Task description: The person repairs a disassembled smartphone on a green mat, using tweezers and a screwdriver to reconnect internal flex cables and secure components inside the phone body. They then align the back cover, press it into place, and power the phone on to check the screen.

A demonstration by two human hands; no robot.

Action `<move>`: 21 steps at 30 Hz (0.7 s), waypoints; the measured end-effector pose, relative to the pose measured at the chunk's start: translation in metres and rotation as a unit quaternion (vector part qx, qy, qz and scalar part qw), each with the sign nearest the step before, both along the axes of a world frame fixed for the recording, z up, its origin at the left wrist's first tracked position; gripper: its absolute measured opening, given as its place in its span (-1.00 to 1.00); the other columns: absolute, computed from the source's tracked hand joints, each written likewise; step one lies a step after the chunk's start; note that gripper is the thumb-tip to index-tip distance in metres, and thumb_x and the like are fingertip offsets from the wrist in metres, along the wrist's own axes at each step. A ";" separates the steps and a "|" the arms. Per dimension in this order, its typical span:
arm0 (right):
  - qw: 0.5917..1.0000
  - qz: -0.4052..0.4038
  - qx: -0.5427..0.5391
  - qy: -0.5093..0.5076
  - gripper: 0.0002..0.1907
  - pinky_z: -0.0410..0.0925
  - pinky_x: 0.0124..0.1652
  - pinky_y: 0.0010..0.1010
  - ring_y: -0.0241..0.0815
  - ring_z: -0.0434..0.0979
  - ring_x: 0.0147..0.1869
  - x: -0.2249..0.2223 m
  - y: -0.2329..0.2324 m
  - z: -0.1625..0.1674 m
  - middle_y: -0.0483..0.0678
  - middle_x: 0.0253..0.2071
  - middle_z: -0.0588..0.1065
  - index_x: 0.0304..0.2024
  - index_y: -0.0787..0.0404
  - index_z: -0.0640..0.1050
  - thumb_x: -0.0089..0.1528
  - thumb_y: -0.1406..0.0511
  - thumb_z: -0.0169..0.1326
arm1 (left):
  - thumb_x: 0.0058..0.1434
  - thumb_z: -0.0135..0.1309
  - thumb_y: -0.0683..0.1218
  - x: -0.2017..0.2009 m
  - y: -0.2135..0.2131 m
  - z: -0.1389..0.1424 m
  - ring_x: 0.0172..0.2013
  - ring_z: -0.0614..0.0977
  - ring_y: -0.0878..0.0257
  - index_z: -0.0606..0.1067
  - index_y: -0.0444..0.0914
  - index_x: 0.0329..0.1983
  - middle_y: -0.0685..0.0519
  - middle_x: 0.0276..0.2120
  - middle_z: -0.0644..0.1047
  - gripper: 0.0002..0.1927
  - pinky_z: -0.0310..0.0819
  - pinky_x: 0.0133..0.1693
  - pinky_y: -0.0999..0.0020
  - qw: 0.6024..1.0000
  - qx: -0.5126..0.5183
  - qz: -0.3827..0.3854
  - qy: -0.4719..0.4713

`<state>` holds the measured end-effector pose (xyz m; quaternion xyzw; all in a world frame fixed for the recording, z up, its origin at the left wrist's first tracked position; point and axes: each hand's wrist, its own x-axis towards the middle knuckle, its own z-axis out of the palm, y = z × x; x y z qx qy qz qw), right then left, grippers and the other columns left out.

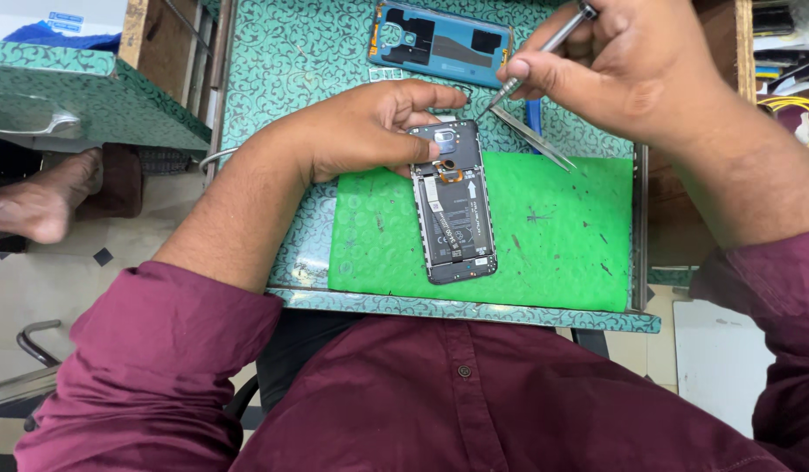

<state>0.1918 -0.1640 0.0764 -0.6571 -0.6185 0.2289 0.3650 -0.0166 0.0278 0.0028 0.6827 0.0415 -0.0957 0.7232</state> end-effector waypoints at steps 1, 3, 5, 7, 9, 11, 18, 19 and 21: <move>1.000 0.007 0.007 0.019 -0.74 0.54 -0.06 -0.46 -0.25 0.66 -0.03 0.003 0.000 -0.007 0.05 -0.09 0.61 0.16 0.36 0.44 0.46 0.41 0.15 | 0.27 0.08 -0.16 -0.001 -0.001 0.001 0.02 0.61 0.36 0.17 -0.22 0.50 0.00 0.18 0.55 -0.28 0.57 -0.06 0.41 1.000 0.013 0.008 0.007; 0.997 0.009 0.008 0.076 -0.76 0.57 -0.02 -0.44 -0.25 0.68 -0.06 0.006 0.001 -0.018 0.06 -0.12 0.61 0.14 0.38 0.42 0.49 0.42 0.15 | 0.27 0.08 -0.15 -0.001 -0.003 0.003 -0.01 0.61 0.38 0.20 -0.20 0.49 0.02 0.16 0.56 -0.30 0.57 -0.08 0.41 0.999 0.027 0.014 0.013; 0.996 0.002 -0.001 0.094 -0.70 0.56 -0.02 -0.45 -0.26 0.67 -0.07 0.006 -0.001 -0.020 0.05 -0.14 0.60 0.20 0.36 0.39 0.46 0.43 0.14 | 0.26 0.09 -0.17 0.000 -0.003 0.004 -0.02 0.60 0.39 0.21 -0.20 0.48 0.03 0.16 0.55 -0.30 0.56 -0.10 0.41 0.999 0.028 0.013 0.010; 0.997 -0.010 -0.019 0.077 -0.53 0.52 -0.07 -0.48 -0.28 0.64 -0.07 0.002 -0.001 -0.021 0.03 -0.16 0.58 0.34 0.31 0.36 0.39 0.45 0.12 | 0.26 0.08 -0.18 -0.001 -0.003 0.005 -0.01 0.60 0.39 0.22 -0.20 0.48 0.04 0.16 0.55 -0.30 0.59 -0.08 0.41 0.999 0.030 0.010 0.002; 0.996 0.015 -0.013 0.088 -0.50 0.52 -0.01 -0.47 -0.28 0.63 -0.03 -0.002 -0.002 -0.018 0.02 -0.13 0.57 0.38 0.31 0.35 0.41 0.46 0.12 | 0.26 0.08 -0.19 -0.001 -0.003 0.004 -0.01 0.60 0.39 0.22 -0.20 0.48 0.04 0.15 0.55 -0.30 0.59 -0.08 0.42 1.000 0.030 0.009 0.002; 0.995 0.027 -0.008 0.101 -0.51 0.52 0.01 -0.47 -0.29 0.63 -0.01 -0.006 -0.001 -0.017 0.02 -0.11 0.57 0.38 0.31 0.34 0.42 0.46 0.12 | 0.25 0.07 -0.19 0.000 -0.002 0.003 -0.02 0.61 0.38 0.22 -0.20 0.48 0.03 0.13 0.57 -0.30 0.58 -0.09 0.42 1.000 0.027 0.008 0.007; 0.995 0.022 -0.002 0.093 -0.56 0.52 -0.03 -0.48 -0.28 0.63 -0.04 -0.007 0.001 -0.018 0.03 -0.11 0.57 0.33 0.33 0.35 0.43 0.46 0.13 | 0.27 0.08 -0.20 0.000 -0.002 0.001 0.04 0.59 0.41 0.24 -0.21 0.47 0.06 0.18 0.52 -0.33 0.61 -0.05 0.40 0.999 0.037 0.009 -0.016; 0.996 0.022 -0.001 0.090 -0.56 0.52 -0.03 -0.48 -0.28 0.63 -0.04 -0.006 0.001 -0.018 0.03 -0.11 0.57 0.34 0.33 0.35 0.43 0.46 0.13 | 0.27 0.08 -0.20 0.000 -0.002 0.001 0.02 0.59 0.40 0.24 -0.21 0.47 0.05 0.17 0.53 -0.33 0.61 -0.06 0.40 0.999 0.034 0.008 -0.012; 0.998 0.026 0.003 0.060 -0.60 0.53 -0.05 -0.47 -0.27 0.65 -0.05 -0.006 0.002 -0.018 0.04 -0.11 0.59 0.30 0.34 0.37 0.43 0.46 0.13 | 0.27 0.08 -0.20 -0.001 -0.002 0.001 0.00 0.60 0.39 0.24 -0.20 0.47 0.05 0.16 0.54 -0.32 0.60 -0.06 0.40 0.999 0.033 0.008 -0.008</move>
